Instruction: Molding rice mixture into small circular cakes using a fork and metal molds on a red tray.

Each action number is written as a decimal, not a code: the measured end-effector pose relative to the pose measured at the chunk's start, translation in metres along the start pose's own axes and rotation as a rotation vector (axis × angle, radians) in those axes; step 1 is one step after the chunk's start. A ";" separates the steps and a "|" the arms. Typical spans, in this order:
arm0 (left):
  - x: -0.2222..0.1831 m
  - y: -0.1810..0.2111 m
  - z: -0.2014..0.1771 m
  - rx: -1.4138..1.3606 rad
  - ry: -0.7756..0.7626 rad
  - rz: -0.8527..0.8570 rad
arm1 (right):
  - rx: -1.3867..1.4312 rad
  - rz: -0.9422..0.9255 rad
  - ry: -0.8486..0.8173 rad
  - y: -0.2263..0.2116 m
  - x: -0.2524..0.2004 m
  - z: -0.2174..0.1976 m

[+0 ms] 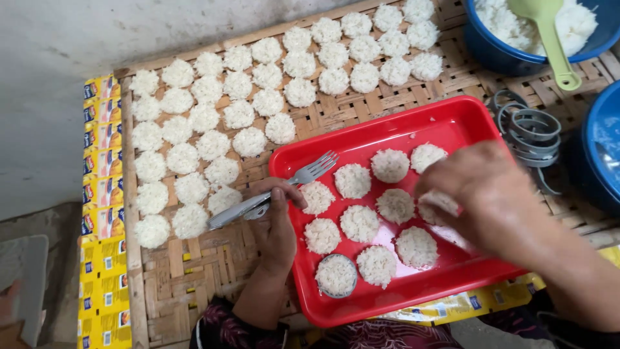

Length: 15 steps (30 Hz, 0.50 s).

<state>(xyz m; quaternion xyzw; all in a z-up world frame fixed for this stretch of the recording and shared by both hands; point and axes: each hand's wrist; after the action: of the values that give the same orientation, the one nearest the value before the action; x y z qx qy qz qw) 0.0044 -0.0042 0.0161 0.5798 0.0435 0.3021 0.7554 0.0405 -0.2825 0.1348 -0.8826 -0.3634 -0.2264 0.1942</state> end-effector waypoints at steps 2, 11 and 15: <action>-0.002 -0.002 -0.002 -0.013 0.008 -0.017 | 0.216 -0.114 -0.192 -0.040 0.001 0.024; 0.000 0.000 -0.003 -0.011 -0.013 -0.064 | 0.114 -0.659 -0.451 -0.091 -0.011 0.098; -0.001 0.002 -0.002 -0.013 -0.019 -0.062 | 0.077 -0.699 -0.379 -0.095 -0.013 0.106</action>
<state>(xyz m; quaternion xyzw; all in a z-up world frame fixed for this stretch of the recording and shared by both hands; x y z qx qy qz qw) 0.0026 -0.0028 0.0167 0.5763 0.0524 0.2733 0.7684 -0.0097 -0.1733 0.0579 -0.7239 -0.6795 -0.0983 0.0676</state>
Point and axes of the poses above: each hand's wrist, its own x-axis towards the middle knuckle, its own z-axis out of the palm, y = z × x, and after that the axes turned 15 degrees about y, right-handed
